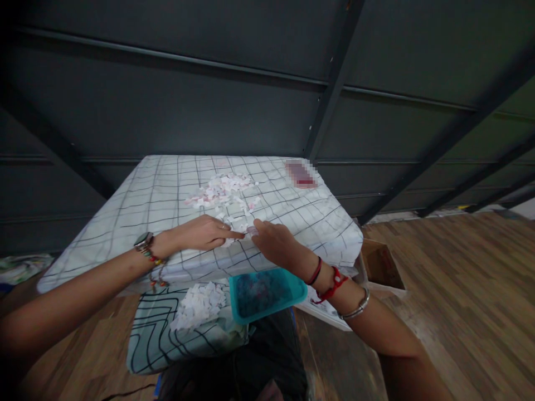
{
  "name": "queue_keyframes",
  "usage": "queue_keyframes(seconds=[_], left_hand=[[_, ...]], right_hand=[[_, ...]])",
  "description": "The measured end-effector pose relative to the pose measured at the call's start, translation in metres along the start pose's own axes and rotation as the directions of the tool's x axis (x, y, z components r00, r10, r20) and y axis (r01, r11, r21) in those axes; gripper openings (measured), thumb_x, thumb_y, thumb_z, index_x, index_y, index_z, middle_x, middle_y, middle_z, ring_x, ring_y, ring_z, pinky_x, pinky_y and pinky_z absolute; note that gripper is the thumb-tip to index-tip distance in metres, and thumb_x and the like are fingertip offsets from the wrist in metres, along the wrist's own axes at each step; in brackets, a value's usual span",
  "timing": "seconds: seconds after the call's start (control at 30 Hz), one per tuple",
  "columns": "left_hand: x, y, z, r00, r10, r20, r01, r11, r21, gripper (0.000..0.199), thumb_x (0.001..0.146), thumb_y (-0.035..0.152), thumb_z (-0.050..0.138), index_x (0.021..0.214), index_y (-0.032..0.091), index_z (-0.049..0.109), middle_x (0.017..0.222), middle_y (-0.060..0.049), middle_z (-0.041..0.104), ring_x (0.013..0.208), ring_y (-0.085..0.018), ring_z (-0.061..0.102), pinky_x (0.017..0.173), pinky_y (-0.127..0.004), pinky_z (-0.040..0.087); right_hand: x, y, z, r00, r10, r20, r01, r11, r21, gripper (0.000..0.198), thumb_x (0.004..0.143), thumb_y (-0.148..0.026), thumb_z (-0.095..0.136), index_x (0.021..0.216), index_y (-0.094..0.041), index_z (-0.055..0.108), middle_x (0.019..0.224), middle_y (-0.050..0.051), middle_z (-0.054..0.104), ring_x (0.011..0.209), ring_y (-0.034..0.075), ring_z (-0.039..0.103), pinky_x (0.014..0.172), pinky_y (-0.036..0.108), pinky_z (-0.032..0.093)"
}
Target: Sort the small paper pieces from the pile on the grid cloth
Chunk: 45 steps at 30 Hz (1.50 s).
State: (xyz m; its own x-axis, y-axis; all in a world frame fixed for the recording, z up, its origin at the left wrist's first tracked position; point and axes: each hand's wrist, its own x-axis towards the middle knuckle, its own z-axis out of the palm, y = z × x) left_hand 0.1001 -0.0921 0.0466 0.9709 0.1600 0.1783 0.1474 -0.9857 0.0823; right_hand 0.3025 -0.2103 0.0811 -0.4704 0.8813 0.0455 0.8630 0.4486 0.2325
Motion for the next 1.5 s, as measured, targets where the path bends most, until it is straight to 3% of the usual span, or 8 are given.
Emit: queue_keyframes(seconds=[0.13,0.27,0.37,0.5,0.6,0.87,1.13,1.5], left_hand=[[-0.002,0.001,-0.001,1.0,0.003,0.028,-0.004,1.0,0.025,0.047,0.082,0.015,0.036,0.127,0.028,0.043,0.085,0.0,0.066,0.068,-0.012,0.059,0.064,-0.021,0.042],[-0.003,0.001,0.0,0.997,-0.077,-0.003,0.077,0.995,0.068,0.049,0.083,0.016,0.036,0.131,0.025,0.036,0.079,0.0,0.065,0.061,-0.011,0.056,0.06,-0.02,0.041],[-0.004,0.0,0.001,0.994,-0.104,-0.039,0.106,0.993,0.057,0.045,0.085,0.018,0.035,0.13,0.021,0.038,0.074,0.0,0.063,0.059,-0.011,0.055,0.059,-0.02,0.041],[-0.007,-0.002,0.001,0.979,-0.156,-0.129,0.165,0.985,0.056,0.04,0.088,0.023,0.033,0.126,0.019,0.043,0.07,0.0,0.062,0.057,-0.011,0.055,0.059,-0.022,0.042],[-0.009,-0.007,0.0,0.958,-0.221,-0.183,0.236,0.97,0.066,0.037,0.088,0.024,0.032,0.122,0.018,0.048,0.07,0.0,0.062,0.057,-0.011,0.056,0.059,-0.022,0.043],[-0.015,-0.027,0.003,0.927,-0.3,-0.226,0.32,0.946,0.058,0.034,0.087,0.023,0.033,0.112,0.018,0.055,0.092,-0.004,0.066,0.078,-0.014,0.062,0.074,-0.025,0.046],[-0.017,-0.034,0.001,0.929,-0.306,-0.206,0.32,0.947,0.036,0.032,0.085,0.022,0.034,0.105,0.018,0.06,0.097,-0.003,0.066,0.086,-0.015,0.061,0.082,-0.028,0.045],[-0.024,-0.044,0.0,0.885,-0.393,-0.248,0.403,0.915,-0.015,0.032,0.085,0.022,0.033,0.103,0.016,0.06,0.099,-0.004,0.065,0.087,-0.017,0.06,0.083,-0.029,0.044]], right_hand=[[-0.002,0.004,0.0,0.999,0.039,-0.035,-0.039,0.999,0.0,0.027,0.085,-0.009,0.034,0.085,-0.017,0.059,0.083,0.006,0.05,0.06,0.01,0.039,0.048,0.024,0.022],[-0.006,0.011,-0.005,0.988,0.091,-0.126,-0.089,0.996,0.025,0.034,0.084,-0.007,0.034,0.108,-0.022,0.053,0.083,0.003,0.051,0.057,0.009,0.039,0.048,0.022,0.026],[-0.007,0.018,-0.006,0.982,0.048,-0.184,-0.043,0.999,0.032,0.049,0.082,-0.002,0.034,0.126,-0.023,0.04,0.084,0.002,0.055,0.062,0.01,0.045,0.053,0.021,0.032],[-0.005,0.028,0.002,0.975,-0.07,-0.209,0.088,0.993,0.078,0.033,0.081,-0.004,0.039,0.107,-0.017,0.053,0.086,0.004,0.059,0.078,0.013,0.051,0.068,0.024,0.038],[-0.008,0.033,0.007,0.978,-0.111,-0.178,0.133,0.984,0.119,0.027,0.079,-0.003,0.043,0.094,-0.018,0.058,0.083,0.003,0.059,0.078,0.014,0.051,0.072,0.026,0.038],[-0.009,0.034,0.008,0.983,-0.055,-0.175,0.074,0.992,0.105,0.027,0.079,-0.004,0.042,0.095,-0.018,0.059,0.079,0.003,0.058,0.077,0.014,0.049,0.072,0.027,0.036],[-0.025,0.03,0.006,0.985,-0.116,-0.128,0.135,0.98,0.145,0.028,0.082,-0.006,0.043,0.097,-0.019,0.062,0.077,0.003,0.059,0.073,0.014,0.049,0.069,0.026,0.038],[-0.045,0.028,-0.007,0.988,-0.091,-0.129,0.11,0.983,0.149,0.027,0.083,-0.007,0.044,0.099,-0.019,0.063,0.078,0.004,0.059,0.072,0.014,0.051,0.068,0.026,0.04]])
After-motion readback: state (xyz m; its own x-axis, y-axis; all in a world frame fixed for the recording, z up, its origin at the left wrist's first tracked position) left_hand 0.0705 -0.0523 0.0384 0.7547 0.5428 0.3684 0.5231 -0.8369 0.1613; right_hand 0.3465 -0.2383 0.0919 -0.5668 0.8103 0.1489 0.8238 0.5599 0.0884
